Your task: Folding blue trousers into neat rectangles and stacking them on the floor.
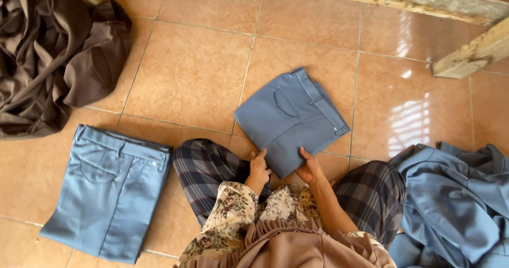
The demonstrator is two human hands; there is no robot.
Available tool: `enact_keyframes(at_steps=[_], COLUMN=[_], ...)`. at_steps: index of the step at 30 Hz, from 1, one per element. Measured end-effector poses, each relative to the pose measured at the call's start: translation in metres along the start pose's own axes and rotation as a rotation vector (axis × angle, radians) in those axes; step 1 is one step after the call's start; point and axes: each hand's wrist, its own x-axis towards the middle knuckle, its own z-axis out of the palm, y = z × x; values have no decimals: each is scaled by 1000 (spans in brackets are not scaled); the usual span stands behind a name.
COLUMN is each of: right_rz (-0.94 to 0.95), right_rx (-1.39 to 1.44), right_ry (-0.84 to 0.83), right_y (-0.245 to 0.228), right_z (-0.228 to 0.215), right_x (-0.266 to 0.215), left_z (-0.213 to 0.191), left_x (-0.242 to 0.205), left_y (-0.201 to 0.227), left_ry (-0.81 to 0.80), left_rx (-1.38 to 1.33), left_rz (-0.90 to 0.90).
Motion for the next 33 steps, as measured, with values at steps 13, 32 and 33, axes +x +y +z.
enact_keyframes(at_steps=[13, 32, 33], right_rz=[-259, -544, -522], right_rx=[-138, -551, -601], right_ry=[144, -421, -365], right_y=[-104, -5, 23], right_z=[-140, 309, 335], right_x=[124, -62, -61], left_z=[6, -176, -209], left_x=[-76, -226, -229], left_y=[29, 241, 244], left_ry=[-235, -285, -131], left_rx=[-144, -379, -433], left_rz=[201, 555, 666])
